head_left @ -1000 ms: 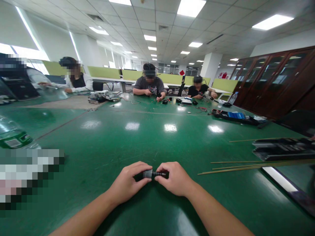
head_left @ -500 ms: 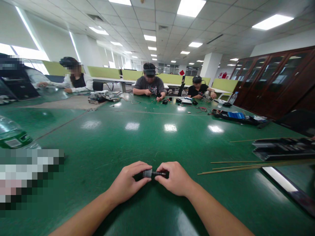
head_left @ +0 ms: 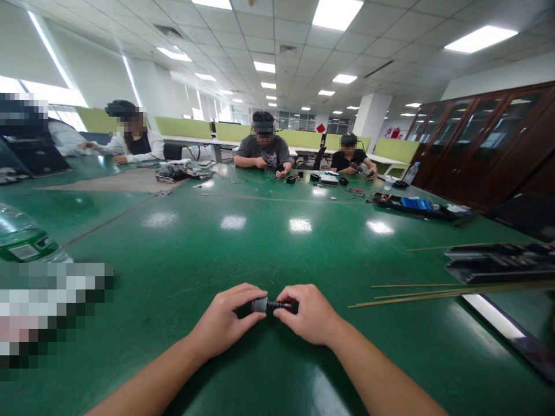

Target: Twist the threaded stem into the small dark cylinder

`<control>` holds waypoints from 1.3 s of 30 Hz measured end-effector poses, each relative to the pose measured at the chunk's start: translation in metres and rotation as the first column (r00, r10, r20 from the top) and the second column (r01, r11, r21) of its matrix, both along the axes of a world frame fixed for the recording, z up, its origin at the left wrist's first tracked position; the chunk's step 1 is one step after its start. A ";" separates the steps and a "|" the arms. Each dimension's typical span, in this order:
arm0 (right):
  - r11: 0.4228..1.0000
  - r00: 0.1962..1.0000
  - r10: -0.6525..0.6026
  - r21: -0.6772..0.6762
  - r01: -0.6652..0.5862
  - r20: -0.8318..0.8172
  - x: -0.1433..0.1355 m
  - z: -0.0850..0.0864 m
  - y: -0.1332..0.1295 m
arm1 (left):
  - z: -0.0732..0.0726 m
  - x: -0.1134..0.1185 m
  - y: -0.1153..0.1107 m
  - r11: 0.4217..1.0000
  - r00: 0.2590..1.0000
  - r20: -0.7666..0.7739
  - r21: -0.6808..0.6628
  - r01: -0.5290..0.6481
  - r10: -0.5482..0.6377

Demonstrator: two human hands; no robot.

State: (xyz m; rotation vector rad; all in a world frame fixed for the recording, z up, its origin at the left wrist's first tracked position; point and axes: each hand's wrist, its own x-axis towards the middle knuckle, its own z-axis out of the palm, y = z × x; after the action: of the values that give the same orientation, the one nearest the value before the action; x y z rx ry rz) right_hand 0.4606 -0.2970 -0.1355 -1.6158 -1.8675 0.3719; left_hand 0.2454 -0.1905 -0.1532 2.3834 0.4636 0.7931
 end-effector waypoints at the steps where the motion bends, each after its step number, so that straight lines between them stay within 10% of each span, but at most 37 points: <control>1: 1.000 1.000 0.001 0.000 -0.001 0.002 0.000 0.000 0.000 | 0.000 0.000 0.000 1.000 1.000 -0.001 -0.001 0.000 0.000; 39: 1.000 1.000 -0.011 0.009 0.011 0.000 0.003 0.005 -0.001 | 0.002 -0.003 0.005 0.999 0.999 0.028 0.038 -0.032 0.031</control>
State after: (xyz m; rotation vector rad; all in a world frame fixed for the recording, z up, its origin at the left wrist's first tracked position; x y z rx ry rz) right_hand 0.4636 -0.2983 -0.1304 -1.6198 -1.8570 0.3575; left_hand 0.2421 -0.1856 -0.1514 2.4033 0.4803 0.8547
